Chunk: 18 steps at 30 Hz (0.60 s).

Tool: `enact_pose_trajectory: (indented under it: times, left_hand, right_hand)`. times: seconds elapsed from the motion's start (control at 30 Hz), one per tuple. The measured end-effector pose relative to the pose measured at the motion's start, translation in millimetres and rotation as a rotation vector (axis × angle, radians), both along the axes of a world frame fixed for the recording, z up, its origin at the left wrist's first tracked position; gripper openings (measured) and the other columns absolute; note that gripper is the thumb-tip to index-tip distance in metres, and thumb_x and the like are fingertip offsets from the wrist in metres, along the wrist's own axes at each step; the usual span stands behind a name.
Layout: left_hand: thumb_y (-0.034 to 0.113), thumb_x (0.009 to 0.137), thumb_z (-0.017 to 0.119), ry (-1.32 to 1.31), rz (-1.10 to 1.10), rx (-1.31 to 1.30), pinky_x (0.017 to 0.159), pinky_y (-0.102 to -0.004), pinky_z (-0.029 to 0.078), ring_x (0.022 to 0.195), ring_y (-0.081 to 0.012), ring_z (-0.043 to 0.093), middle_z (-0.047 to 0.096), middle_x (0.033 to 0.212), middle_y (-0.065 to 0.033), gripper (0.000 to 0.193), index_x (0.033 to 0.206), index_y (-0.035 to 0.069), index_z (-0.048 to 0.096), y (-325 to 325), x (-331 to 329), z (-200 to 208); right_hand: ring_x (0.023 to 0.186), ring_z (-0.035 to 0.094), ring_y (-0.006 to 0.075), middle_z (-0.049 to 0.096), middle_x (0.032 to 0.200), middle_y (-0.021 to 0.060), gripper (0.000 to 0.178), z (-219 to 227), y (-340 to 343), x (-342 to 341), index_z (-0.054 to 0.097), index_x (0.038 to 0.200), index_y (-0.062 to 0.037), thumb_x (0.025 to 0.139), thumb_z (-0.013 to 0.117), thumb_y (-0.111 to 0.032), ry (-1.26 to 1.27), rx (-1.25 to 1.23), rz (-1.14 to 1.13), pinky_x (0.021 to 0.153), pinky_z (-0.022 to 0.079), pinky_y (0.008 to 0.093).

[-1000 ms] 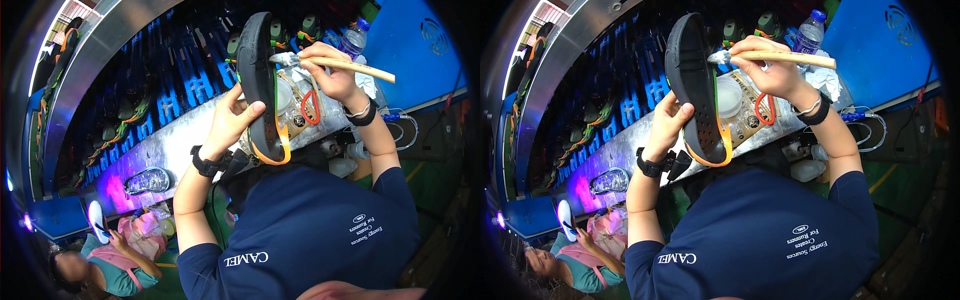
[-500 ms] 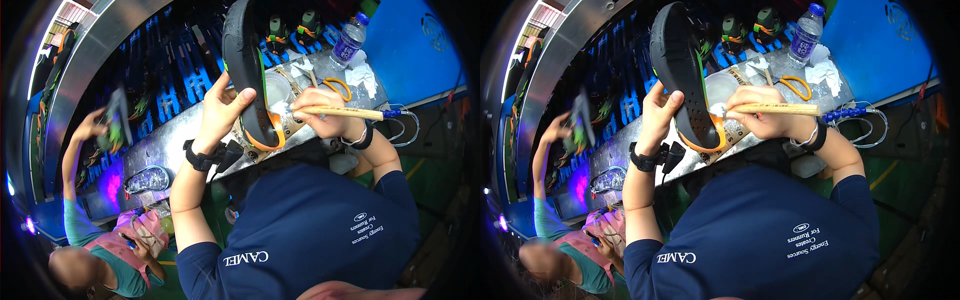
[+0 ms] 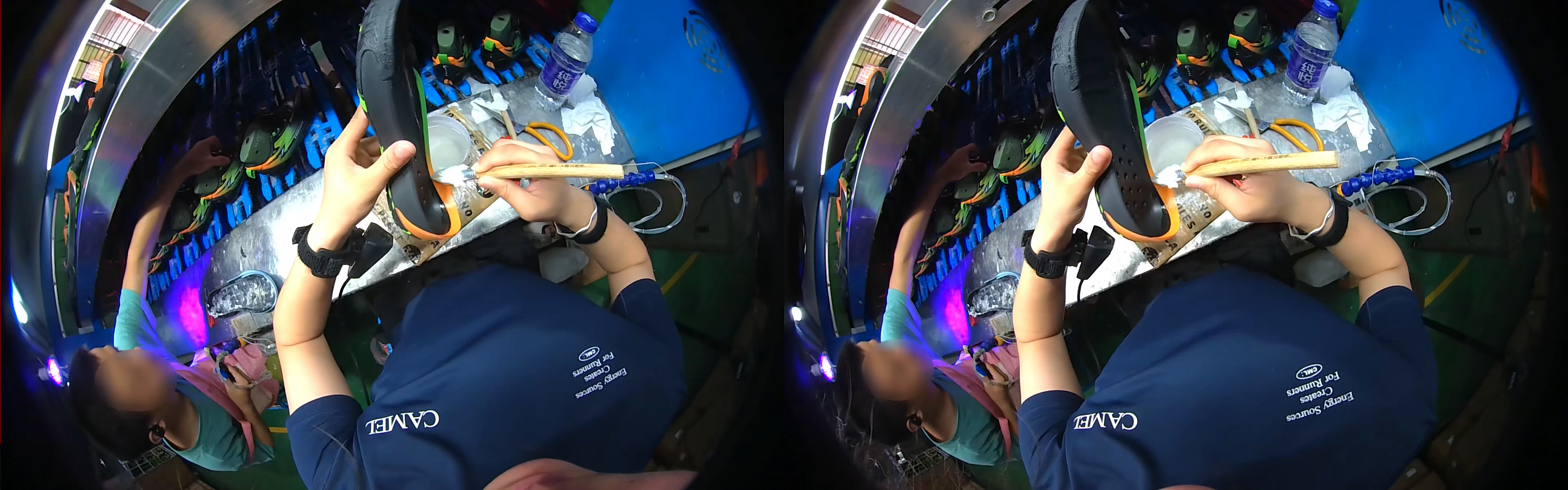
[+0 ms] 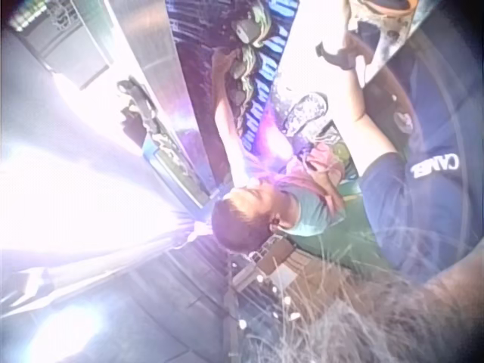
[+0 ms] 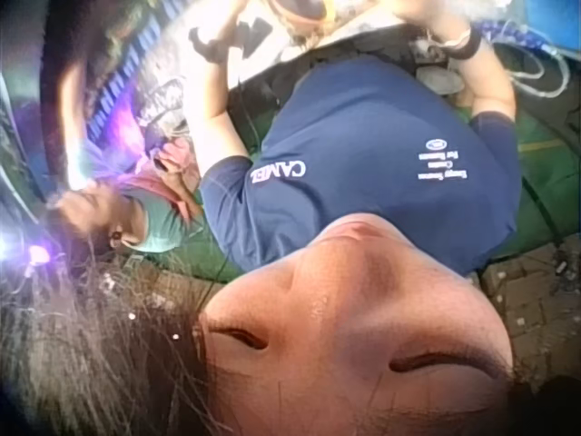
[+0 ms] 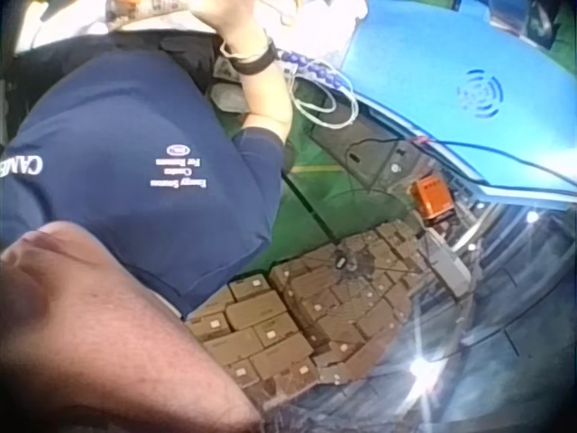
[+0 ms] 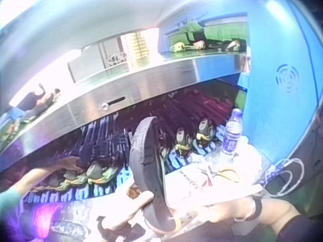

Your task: Applying adhesive or primer to the bottom of shoe soles using a brush in a manufacturing setting.

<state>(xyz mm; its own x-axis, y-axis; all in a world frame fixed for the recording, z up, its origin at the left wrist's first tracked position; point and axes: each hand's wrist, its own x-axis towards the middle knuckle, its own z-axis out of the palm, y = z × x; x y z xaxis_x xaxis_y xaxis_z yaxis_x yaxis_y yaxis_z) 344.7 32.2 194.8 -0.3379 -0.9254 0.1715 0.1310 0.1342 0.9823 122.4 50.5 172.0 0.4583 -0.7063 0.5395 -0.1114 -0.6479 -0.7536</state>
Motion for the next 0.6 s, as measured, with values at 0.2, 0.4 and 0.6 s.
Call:
enact_pose_trajectory:
  times: [0.2,0.4,0.6]
  left_hand:
    - [0.011,0.07,0.068,0.002,0.037,-0.181,0.076,-0.0274,0.046,0.087,-0.0158,0.056,0.054,0.103,-0.0108,0.072,0.128,0.002,0.025,6.7,-0.5,-2.8]
    - [0.01,0.066,0.07,-0.112,0.105,-0.381,0.076,-0.0267,0.045,0.086,-0.0164,0.057,0.057,0.098,-0.0097,0.081,0.13,0.002,0.02,2.1,-0.4,-7.7]
    - [0.016,0.072,0.066,0.052,0.128,-0.292,0.079,-0.0273,0.042,0.089,-0.0154,0.054,0.055,0.098,-0.0087,0.063,0.122,0.0,0.032,-11.4,-10.1,9.5]
  right_hand:
    - [0.06,0.054,0.0114,0.057,0.071,0.0071,0.01,-2.3,11.5,-5.2,0.057,0.081,-0.0006,0.071,0.058,0.0,0.027,0.065,0.092,0.053,0.042,0.0223]
    - [0.062,0.055,0.0107,0.058,0.073,0.0069,0.009,-4.3,14.6,-8.6,0.057,0.08,-0.0005,0.071,0.058,0.0,0.016,0.14,0.062,0.055,0.042,0.022]
    - [0.057,0.048,0.0077,0.053,0.068,0.0061,0.015,-6.9,16.8,-24.0,0.053,0.091,0.0037,0.077,0.052,-0.001,-0.616,0.445,0.02,0.049,0.038,0.0179]
